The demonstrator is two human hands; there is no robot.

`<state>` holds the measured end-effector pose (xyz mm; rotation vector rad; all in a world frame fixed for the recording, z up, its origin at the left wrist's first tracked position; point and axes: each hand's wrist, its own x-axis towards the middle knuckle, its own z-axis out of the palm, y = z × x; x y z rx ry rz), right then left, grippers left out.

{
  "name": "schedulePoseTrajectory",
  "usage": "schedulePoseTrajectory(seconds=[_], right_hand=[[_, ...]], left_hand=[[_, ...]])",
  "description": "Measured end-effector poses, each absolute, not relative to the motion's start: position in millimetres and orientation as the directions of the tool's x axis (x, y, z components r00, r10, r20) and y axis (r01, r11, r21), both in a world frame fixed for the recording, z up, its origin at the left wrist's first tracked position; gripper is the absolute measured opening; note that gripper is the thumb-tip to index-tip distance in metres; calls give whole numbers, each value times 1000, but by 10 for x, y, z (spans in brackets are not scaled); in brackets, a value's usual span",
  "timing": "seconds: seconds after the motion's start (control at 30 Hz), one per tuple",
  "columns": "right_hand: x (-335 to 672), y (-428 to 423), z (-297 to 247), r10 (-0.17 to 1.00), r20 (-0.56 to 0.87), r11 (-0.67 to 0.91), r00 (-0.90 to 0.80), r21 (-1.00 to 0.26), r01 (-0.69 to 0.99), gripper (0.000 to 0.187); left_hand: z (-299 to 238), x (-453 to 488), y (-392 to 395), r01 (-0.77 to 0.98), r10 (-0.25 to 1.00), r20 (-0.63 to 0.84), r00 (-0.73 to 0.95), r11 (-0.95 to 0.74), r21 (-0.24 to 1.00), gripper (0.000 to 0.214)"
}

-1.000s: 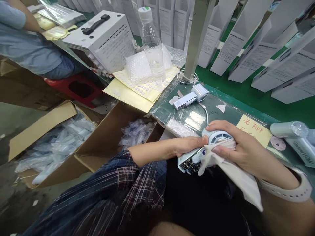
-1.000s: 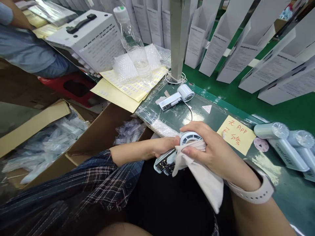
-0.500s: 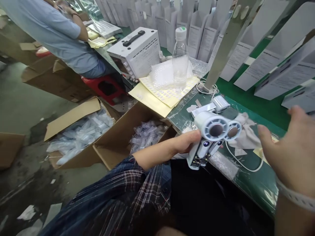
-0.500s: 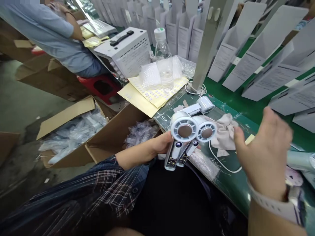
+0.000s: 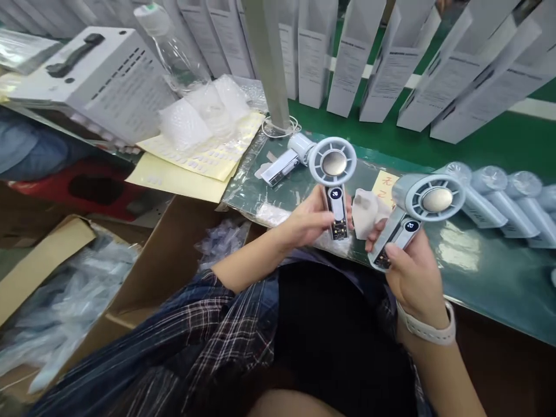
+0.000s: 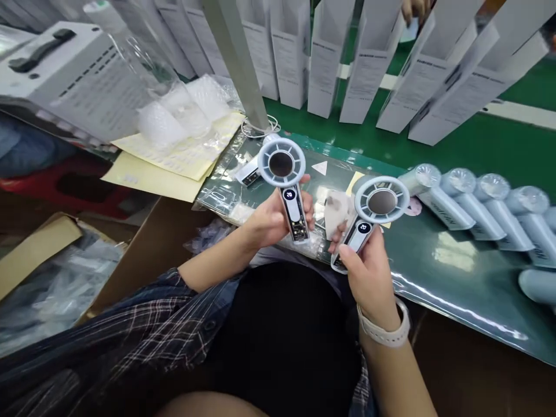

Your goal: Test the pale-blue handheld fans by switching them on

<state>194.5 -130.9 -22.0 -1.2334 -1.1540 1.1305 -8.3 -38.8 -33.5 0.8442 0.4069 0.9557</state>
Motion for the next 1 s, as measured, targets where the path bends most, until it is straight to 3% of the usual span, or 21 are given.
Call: schedulePoseTrajectory(seconds=[0.13, 0.37, 0.73, 0.9, 1.0], right_hand=[[1954, -1407, -216, 995, -25, -2, 93, -970, -242, 27], [1935, -1386, -299, 997, -56, -50, 45, -989, -138, 28], [1719, -1241, -223, 993, -112, -100, 41, -969, -225, 23], [1699, -1248, -214, 998, -67, -62, 17, -978, -201, 21], [1706, -1226, -236, 997, -68, -63, 29, -987, -148, 20]], left_hand=[[-231, 20, -508, -481, 773, 74, 630, 314, 819, 67], [-260, -98, -505, -411, 774, 85, 627, 236, 881, 60], [-221, -217, -476, -401, 828, -47, 558, 319, 859, 66], [-184, -283, -452, -327, 783, -21, 622, 284, 901, 71], [-231, -304, -429, -319, 802, 21, 597, 214, 923, 64]])
